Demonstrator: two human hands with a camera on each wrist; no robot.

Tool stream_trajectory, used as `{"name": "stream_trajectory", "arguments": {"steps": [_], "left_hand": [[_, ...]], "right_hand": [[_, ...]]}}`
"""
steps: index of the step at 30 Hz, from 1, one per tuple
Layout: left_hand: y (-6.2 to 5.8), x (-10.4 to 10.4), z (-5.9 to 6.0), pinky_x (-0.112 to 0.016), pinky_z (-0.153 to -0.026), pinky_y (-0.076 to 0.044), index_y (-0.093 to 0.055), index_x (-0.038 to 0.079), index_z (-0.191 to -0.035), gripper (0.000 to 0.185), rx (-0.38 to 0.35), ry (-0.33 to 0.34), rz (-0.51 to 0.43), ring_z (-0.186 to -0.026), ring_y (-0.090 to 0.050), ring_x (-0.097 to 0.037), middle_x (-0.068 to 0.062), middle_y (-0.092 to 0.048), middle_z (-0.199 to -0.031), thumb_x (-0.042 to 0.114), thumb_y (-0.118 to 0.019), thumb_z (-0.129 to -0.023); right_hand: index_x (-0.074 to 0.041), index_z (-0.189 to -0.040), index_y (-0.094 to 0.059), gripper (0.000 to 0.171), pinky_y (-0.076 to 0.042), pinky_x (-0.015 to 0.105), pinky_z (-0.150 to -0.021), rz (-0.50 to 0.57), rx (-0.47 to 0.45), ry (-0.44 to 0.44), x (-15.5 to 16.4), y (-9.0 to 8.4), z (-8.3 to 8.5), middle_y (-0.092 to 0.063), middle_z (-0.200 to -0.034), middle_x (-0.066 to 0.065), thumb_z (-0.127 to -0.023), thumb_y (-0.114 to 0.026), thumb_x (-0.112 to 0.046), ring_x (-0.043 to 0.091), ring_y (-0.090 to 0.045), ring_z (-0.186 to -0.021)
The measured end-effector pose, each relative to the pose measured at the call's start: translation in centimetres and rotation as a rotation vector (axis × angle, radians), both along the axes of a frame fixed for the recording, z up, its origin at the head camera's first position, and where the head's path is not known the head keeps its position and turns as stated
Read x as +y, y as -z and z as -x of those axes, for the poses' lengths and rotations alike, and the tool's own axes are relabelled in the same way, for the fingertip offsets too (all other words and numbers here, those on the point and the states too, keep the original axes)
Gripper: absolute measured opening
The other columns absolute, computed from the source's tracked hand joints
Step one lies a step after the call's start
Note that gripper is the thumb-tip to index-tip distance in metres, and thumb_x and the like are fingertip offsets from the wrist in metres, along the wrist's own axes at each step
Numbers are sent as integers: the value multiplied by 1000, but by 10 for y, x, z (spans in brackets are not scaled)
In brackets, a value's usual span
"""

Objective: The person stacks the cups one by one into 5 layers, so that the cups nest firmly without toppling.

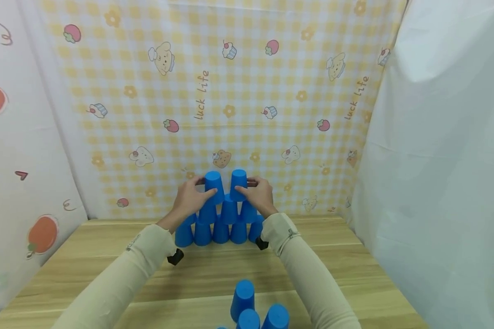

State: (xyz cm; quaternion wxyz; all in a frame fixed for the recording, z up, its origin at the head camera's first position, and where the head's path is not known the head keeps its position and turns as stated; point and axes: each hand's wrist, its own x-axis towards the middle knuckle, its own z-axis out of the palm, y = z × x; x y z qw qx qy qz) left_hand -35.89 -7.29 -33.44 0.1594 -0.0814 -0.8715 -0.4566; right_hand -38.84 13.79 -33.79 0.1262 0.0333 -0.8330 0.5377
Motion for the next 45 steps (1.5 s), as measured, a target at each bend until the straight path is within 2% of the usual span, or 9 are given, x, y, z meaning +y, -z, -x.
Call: {"name": "stream_trajectory", "arguments": {"steps": [6, 11, 14, 19, 24, 31, 38, 45], "left_hand": [[1, -2, 8, -54, -102, -43, -50, 10, -142, 60, -22, -3, -1, -128, -53, -35, -13, -58, -138, 39, -69, -93], [0, -7, 12, -54, -103, -42, -50, 8, -141, 59, -17, -21, 0, -129, -52, -35, -14, -58, -138, 37, -69, -94], [0, -7, 13, -54, -104, -42, -51, 8, -141, 58, -13, -17, 8, -130, -51, -35, -14, -58, -138, 37, -68, -94], [1, -4, 17, -55, -103, -42, -52, 9, -140, 57, -9, -8, 13, -129, -52, -34, -13, -59, -137, 38, -69, -94], [1, -2, 21, -54, -103, -43, -53, 8, -140, 56, -3, 5, 9, -128, -53, -33, -14, -58, -138, 36, -69, -94], [0, 0, 24, -53, -102, -44, -52, 7, -140, 58, -6, -11, 22, -127, -53, -33, -14, -58, -138, 37, -69, -94], [2, 2, 28, -53, -103, -43, -53, 7, -139, 57, -1, -3, 23, -127, -53, -33, -14, -58, -138, 37, -68, -94], [4, 3, 28, -54, -102, -44, -52, 6, -139, 58, -12, 17, 51, -127, -53, -34, -16, -58, -137, 36, -70, -93]], "right_hand": [[-4, -130, -59, 57, -59, 40, -78, 10, 2, -7, 0, 0, -1, -64, -125, 17, -86, -79, -34, 32, -69, -102], [-4, -137, -55, 61, -58, 42, -82, -1, -6, -32, 2, 3, -5, -59, -134, 17, -87, -77, -32, 33, -68, -105], [-5, -135, -56, 57, -56, 45, -86, -26, -15, -30, 8, 6, -11, -57, -136, 18, -88, -76, -30, 33, -65, -110], [-6, -124, -63, 43, -57, 41, -83, -66, -15, 0, 20, 10, -22, -62, -125, 18, -88, -74, -26, 31, -65, -105], [-3, -123, -64, 40, -58, 40, -76, -51, -10, -30, 26, 15, -35, -63, -119, 17, -88, -73, -22, 33, -68, -93], [-3, -122, -66, 37, -55, 45, -85, -90, 16, -53, 30, 21, -49, -66, -118, 16, -89, -74, -18, 30, -61, -107], [-2, -114, -70, 30, -55, 41, -79, -147, 33, -75, 34, 25, -63, -68, -112, 12, -89, -74, -18, 29, -63, -101], [-1, -112, -70, 27, -51, 45, -88, -184, 72, -132, 39, 34, -70, -69, -114, 16, -90, -73, -15, 28, -62, -109]]}}
